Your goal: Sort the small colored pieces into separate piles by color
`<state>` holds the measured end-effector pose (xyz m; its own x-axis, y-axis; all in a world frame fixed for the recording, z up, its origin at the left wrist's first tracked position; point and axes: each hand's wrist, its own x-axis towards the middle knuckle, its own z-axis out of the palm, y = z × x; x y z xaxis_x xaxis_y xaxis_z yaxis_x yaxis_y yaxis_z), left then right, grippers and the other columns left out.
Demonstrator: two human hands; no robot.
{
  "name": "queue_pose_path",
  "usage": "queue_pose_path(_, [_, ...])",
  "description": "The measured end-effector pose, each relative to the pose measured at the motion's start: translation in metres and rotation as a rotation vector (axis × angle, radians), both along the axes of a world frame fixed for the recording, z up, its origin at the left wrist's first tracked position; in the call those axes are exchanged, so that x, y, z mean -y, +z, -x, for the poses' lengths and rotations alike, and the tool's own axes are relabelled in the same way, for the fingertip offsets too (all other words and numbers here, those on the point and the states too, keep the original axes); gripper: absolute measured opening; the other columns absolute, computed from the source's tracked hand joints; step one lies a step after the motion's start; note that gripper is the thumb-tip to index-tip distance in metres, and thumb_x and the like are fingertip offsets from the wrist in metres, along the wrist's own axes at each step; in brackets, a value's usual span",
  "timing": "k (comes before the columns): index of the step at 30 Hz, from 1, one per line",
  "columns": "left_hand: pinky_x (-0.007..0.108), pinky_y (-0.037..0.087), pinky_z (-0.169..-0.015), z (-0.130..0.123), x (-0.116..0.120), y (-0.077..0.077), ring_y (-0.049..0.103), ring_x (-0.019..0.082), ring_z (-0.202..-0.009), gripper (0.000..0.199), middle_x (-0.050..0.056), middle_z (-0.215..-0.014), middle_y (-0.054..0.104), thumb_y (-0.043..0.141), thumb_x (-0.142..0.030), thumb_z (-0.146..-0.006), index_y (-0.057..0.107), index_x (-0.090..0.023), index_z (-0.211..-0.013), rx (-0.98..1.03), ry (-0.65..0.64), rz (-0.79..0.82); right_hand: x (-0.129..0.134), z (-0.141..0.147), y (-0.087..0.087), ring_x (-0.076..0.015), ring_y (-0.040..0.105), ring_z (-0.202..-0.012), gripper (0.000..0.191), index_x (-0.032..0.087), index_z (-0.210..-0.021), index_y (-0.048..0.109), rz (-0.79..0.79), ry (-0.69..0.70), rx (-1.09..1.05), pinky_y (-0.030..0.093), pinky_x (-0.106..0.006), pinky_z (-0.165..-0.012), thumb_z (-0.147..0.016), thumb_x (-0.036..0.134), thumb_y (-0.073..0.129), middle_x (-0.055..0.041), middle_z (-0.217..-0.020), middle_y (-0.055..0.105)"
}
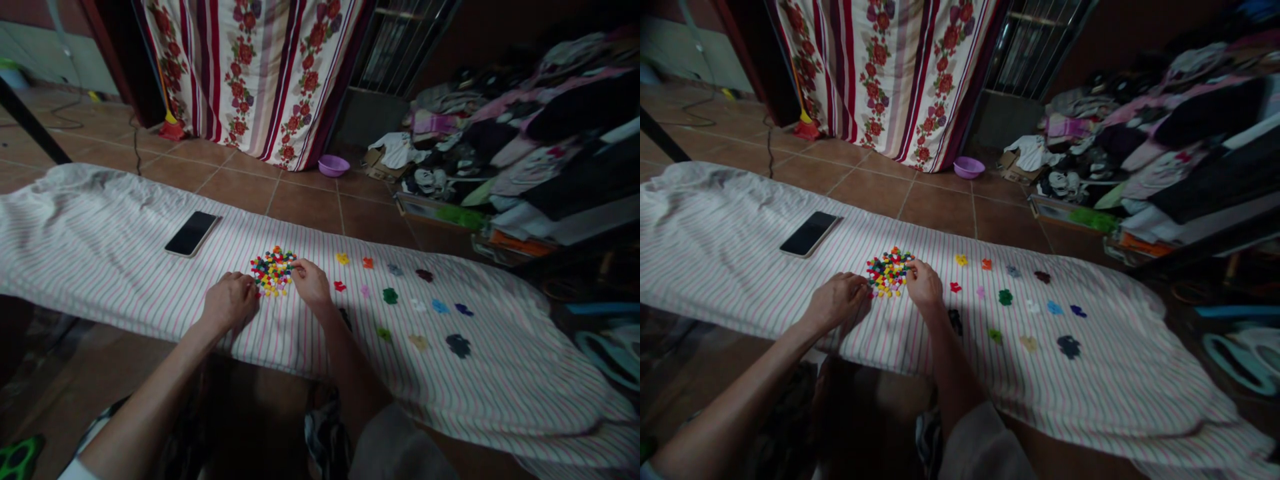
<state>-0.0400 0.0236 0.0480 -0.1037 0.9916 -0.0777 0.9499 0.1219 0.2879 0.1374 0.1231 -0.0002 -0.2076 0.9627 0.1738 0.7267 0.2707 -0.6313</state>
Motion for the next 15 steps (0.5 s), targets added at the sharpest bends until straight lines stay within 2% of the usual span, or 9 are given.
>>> queue_pose_path(8, [0.032, 0.046, -0.082, 0.0, 0.001, -0.003, 0.059, 0.022, -0.106, 0.036, 0.008, -0.105, 0.067, 0.035, -0.034, -0.095, 0.067, -0.02, -0.104, -0.013, 0.005, 0.006, 0.0, -0.013, 0.012, -0.0179, 0.068, -0.081, 0.022, 0.025, -0.091, 0.069, 0.007, -0.05, -0.196, 0.052, -0.03, -0.079, -0.077, 0.02, 0.051, -0.0008, -0.085, 0.073])
queue_pose_path(15, [0.032, 0.047, -0.084, -0.002, 0.0, -0.002, 0.06, 0.021, -0.106, 0.036, 0.007, -0.107, 0.068, 0.034, -0.035, -0.095, 0.067, -0.021, -0.105, -0.063, 0.014, 0.015, -0.006, -0.053, 0.014, -0.0167, 0.068, -0.076, 0.023, 0.022, -0.091, 0.069, -0.053, -0.085, -0.251, 0.053, -0.029, -0.075, -0.077, 0.024, 0.05, -0.0013, -0.083, 0.072])
